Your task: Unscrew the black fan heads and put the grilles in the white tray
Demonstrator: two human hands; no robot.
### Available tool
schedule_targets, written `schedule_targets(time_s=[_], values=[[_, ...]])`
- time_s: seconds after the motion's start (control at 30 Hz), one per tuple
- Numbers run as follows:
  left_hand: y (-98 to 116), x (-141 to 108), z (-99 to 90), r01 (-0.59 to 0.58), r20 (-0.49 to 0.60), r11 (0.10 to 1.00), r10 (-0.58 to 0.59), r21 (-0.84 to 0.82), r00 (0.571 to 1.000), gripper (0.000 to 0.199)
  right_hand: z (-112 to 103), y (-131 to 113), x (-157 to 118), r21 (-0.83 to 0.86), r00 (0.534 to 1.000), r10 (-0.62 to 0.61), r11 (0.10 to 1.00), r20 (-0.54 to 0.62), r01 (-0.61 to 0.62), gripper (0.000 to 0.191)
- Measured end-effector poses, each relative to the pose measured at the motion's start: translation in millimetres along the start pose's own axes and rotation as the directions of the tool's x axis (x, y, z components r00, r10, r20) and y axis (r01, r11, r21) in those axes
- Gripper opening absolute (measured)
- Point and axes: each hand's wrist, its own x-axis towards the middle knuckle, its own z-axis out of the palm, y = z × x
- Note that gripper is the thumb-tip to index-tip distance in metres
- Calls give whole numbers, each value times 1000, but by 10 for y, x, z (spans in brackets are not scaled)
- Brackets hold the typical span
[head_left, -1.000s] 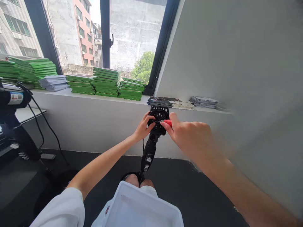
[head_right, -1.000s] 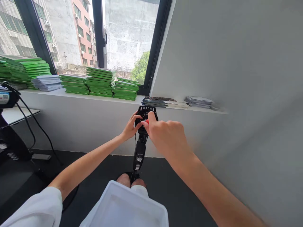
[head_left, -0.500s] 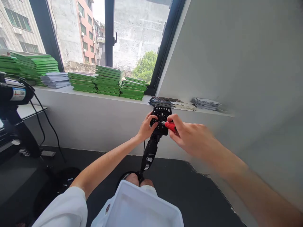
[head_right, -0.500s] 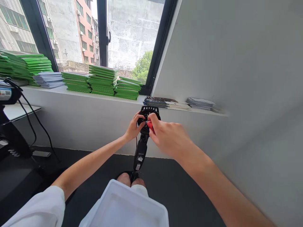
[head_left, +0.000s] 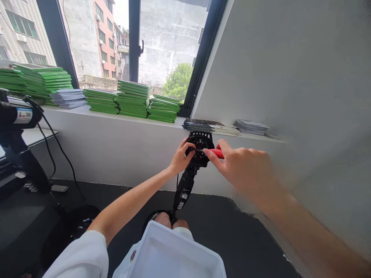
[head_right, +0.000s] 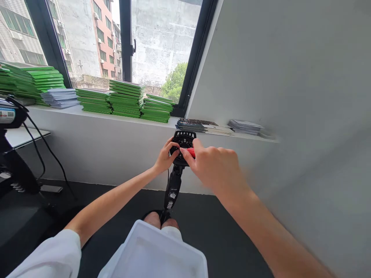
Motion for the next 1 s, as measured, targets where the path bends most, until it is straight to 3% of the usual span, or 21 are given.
schedule_targets(time_s=[0.1, 0.27, 0.4, 0.57, 0.73, 1.0], values=[[-9, 1, 1, 2, 3, 1000, -2, 23, 1000, 15, 26, 6, 5, 94, 995, -86, 992, 47, 81, 35], [-5, -3, 18, 3, -14, 1000, -2, 22, 1000, 12, 80, 26, 14, 9, 995, 18, 1000, -94, -17, 48], [11, -4, 23, 8, -13, 1000, -8, 14, 1000, 12, 112, 33, 21, 136, 998, -63, 989, -16, 65, 31], [21, -3, 26, 19, -10, 1000, -19, 14, 1000, 11, 90, -52, -4, -15, 1000, -1, 1000, -4, 1, 37], [17, -14, 20, 28, -7, 999, -28, 14, 1000, 10, 67, -102, -24, 24, 1000, -11, 1000, -23, 12, 34], [23, -15, 8, 19, -1, 999, -19, 38, 1000, 11, 236, -59, -15, 55, 985, 8, 999, -172, 2, 37]])
